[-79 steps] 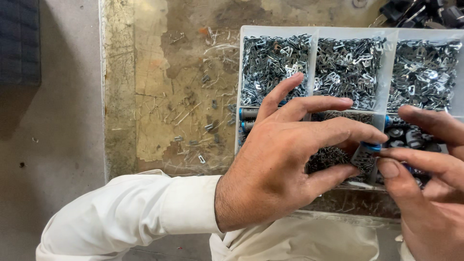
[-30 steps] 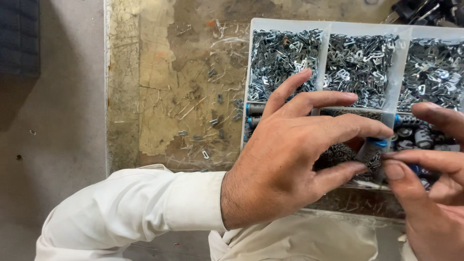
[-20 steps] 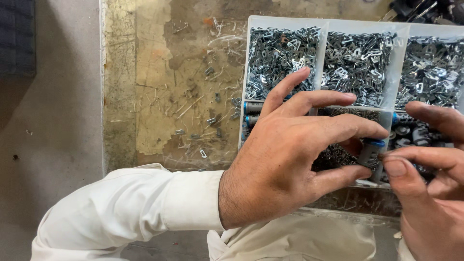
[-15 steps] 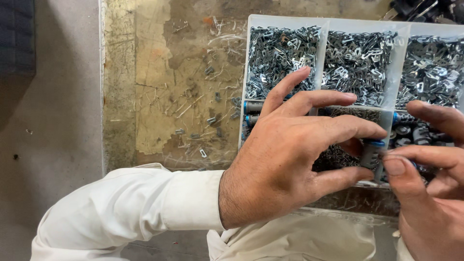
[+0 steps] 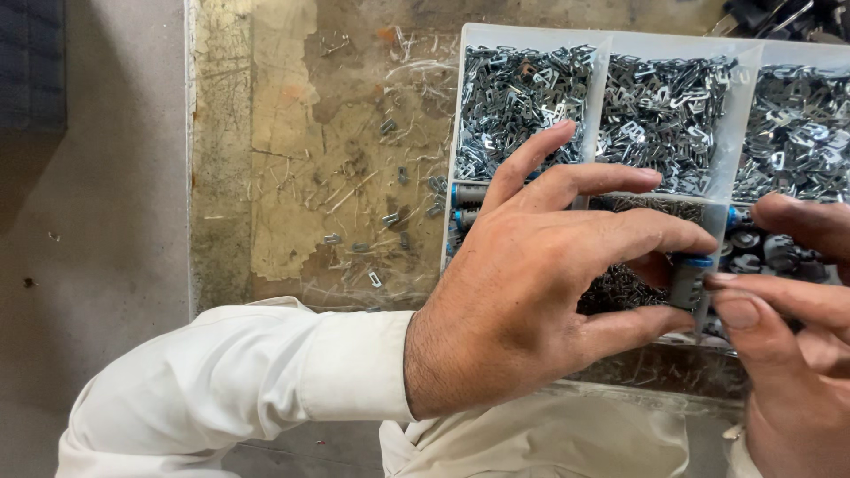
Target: The person assembles small metal key cylinder components by inserting pins into a blue and silver housing. They repeatedly pick up pins from a compartmentalized tray and insert them into the cylinder, then place the assembled unit into a container.
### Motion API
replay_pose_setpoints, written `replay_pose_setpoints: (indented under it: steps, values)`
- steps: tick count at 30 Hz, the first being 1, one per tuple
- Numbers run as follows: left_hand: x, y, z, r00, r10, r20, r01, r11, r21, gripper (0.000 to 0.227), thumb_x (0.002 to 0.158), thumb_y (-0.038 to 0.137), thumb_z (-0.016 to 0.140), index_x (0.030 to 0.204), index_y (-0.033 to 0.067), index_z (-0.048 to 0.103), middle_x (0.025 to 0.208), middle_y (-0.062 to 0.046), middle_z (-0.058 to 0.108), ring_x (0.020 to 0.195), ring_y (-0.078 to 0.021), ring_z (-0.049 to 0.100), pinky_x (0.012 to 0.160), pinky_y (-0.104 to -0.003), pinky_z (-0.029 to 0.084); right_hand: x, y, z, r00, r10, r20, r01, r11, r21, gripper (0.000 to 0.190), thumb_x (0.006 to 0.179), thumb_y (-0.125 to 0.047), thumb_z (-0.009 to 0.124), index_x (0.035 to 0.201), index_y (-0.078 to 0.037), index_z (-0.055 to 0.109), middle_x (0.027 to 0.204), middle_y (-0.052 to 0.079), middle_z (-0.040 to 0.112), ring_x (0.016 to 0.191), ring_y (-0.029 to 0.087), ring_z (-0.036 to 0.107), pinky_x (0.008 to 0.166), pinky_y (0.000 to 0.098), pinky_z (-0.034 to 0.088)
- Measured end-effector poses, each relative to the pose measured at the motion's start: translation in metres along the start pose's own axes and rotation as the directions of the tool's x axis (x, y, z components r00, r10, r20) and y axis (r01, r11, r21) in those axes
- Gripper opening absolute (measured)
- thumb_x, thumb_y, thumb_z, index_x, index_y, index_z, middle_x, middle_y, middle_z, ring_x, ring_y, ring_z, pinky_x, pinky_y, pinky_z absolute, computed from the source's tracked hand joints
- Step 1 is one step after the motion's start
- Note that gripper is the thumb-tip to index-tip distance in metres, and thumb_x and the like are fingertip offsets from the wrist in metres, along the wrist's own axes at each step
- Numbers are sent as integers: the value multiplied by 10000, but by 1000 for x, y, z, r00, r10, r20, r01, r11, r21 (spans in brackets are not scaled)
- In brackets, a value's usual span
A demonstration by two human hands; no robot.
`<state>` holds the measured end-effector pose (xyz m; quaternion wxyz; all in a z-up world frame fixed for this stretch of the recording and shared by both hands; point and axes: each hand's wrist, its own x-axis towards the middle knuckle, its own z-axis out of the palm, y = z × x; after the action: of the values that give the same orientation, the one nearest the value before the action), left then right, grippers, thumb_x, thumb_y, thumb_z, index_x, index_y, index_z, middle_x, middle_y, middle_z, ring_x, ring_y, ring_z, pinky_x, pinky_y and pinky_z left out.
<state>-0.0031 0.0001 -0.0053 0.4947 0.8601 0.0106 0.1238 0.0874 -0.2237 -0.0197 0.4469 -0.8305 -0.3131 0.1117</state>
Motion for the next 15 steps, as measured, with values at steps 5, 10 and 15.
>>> replay_pose_setpoints:
  steps: [5, 10, 15]
  values:
    - [1, 0, -1, 1000, 9, 1, -9, 1000, 3, 439, 887, 342, 816, 1273, 192, 672, 1103, 44, 787, 1433, -232, 565, 1381, -527, 131, 2, -5, 0, 1000, 11, 10, -10, 996, -84, 248, 1101, -280, 639, 1070, -35, 658, 1474, 195, 498, 1433, 270, 509, 1150, 404, 478]
    - [1, 0, -1, 1000, 11, -1, -11, 1000, -5, 423, 886, 335, 811, 1259, 195, 668, 1094, 37, 781, 1419, -239, 568, 1376, -532, 126, 0, -2, -1, 1000, 8, 16, -6, 994, -105, 212, 1093, -244, 665, 1055, -35, 663, 1492, 190, 500, 1407, 260, 529, 1151, 380, 472]
    - [1, 1, -2, 1000, 15, -10, -15, 1000, -3, 414, 884, 309, 812, 1255, 206, 659, 1156, 26, 762, 1407, -238, 575, 1374, -527, 149, -4, 3, -2, 1000, 23, 15, -21, 991, -135, 187, 1089, -207, 709, 1056, -25, 680, 1484, 176, 499, 1379, 252, 526, 1136, 348, 485]
